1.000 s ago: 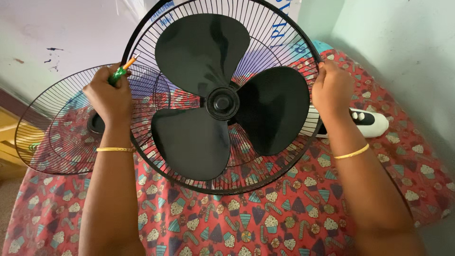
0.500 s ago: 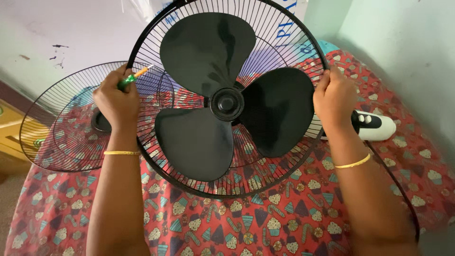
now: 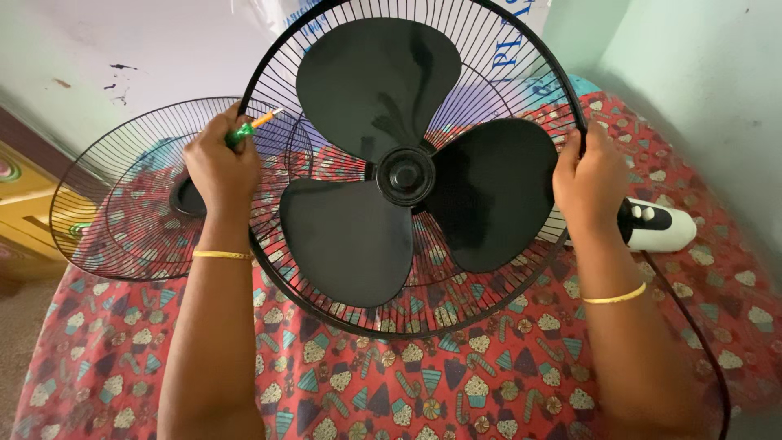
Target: The person aligns and secures the front wire guard onto an electric fan using a screwdriver to tighten the central hub nut. The fan blades and rear guard remain in place while the front guard is adjusted and fastened.
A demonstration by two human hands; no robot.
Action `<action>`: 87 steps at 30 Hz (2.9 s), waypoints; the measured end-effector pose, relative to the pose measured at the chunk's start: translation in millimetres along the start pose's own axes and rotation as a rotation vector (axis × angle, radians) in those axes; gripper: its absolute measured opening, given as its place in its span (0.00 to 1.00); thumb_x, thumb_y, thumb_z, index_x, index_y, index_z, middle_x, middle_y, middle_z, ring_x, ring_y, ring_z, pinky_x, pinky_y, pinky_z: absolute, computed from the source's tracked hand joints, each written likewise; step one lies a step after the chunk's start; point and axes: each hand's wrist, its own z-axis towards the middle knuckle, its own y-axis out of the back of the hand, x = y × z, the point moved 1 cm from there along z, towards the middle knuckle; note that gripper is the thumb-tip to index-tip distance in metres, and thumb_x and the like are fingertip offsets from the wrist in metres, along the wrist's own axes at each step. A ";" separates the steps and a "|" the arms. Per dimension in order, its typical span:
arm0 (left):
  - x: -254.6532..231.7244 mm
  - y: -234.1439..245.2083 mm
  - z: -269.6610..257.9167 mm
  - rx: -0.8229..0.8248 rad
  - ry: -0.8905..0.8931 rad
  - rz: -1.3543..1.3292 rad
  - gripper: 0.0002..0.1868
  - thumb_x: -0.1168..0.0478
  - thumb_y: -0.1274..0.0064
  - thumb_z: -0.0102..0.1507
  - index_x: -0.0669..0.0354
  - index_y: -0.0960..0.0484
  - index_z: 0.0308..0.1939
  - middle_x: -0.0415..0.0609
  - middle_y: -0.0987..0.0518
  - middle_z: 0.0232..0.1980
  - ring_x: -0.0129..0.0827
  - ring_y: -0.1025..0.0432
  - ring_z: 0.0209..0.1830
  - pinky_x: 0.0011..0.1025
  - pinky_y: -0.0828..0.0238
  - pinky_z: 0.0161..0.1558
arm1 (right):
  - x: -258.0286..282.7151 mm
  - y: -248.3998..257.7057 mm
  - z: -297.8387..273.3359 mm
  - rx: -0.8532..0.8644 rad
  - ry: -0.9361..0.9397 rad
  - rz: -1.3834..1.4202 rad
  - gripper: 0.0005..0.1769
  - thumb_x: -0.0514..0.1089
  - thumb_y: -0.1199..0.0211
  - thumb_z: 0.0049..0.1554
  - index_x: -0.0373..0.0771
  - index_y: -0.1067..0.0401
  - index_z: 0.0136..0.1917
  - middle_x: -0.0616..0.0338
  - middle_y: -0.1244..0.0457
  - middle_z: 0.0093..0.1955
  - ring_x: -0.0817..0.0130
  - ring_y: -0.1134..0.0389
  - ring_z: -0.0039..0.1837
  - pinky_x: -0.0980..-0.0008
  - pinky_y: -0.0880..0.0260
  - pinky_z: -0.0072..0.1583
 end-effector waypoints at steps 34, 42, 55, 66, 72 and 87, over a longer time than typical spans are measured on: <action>33.2 -8.4 -109.0 -0.236 0.509 -1.138 0.19 0.77 0.45 0.69 0.57 0.41 0.45 0.67 0.20 0.59 0.33 0.27 0.49 0.27 0.27 0.51 | -40.4 -15.3 -25.5 -0.118 0.172 0.147 0.10 0.26 0.44 0.64 0.27 0.27 0.58 0.44 0.32 0.47 0.49 0.29 0.48 0.57 0.32 0.51; 15.9 11.2 -78.6 -0.266 0.378 -1.116 0.16 0.76 0.50 0.70 0.56 0.41 0.44 0.70 0.23 0.63 0.39 0.26 0.66 0.34 0.27 0.71 | -32.7 -10.6 -21.9 -0.131 0.113 0.198 0.09 0.26 0.43 0.67 0.28 0.26 0.58 0.45 0.32 0.44 0.51 0.29 0.45 0.58 0.33 0.49; -7.6 31.4 -89.5 -0.194 0.250 -0.589 0.18 0.75 0.49 0.73 0.58 0.43 0.39 0.67 0.19 0.62 0.30 0.24 0.60 0.25 0.28 0.59 | -18.7 0.4 -28.0 -0.137 0.094 0.193 0.12 0.25 0.46 0.67 0.27 0.27 0.62 0.41 0.31 0.48 0.49 0.26 0.48 0.59 0.29 0.50; -21.6 33.1 -92.4 -0.244 0.250 -0.464 0.08 0.72 0.45 0.73 0.66 0.30 0.42 0.47 0.25 0.47 0.16 0.35 0.37 0.18 0.36 0.37 | -28.4 -3.0 -30.7 -0.172 0.160 0.153 0.15 0.23 0.45 0.65 0.24 0.27 0.64 0.38 0.32 0.46 0.45 0.27 0.48 0.57 0.29 0.51; -31.2 34.6 -95.7 -0.236 0.311 -0.323 0.14 0.70 0.43 0.71 0.68 0.16 0.61 0.32 0.47 0.29 0.17 0.53 0.27 0.20 0.53 0.30 | -22.9 -4.1 -33.1 -0.145 0.079 0.156 0.14 0.26 0.44 0.66 0.23 0.26 0.64 0.40 0.33 0.45 0.50 0.28 0.44 0.60 0.31 0.45; -29.3 31.4 -97.7 -0.237 0.274 -0.257 0.13 0.69 0.45 0.72 0.72 0.29 0.34 0.44 0.15 0.45 0.16 0.49 0.24 0.22 0.45 0.26 | -25.5 -5.3 -35.3 -0.121 0.122 0.014 0.04 0.30 0.43 0.72 0.26 0.28 0.57 0.44 0.35 0.42 0.49 0.31 0.41 0.58 0.35 0.43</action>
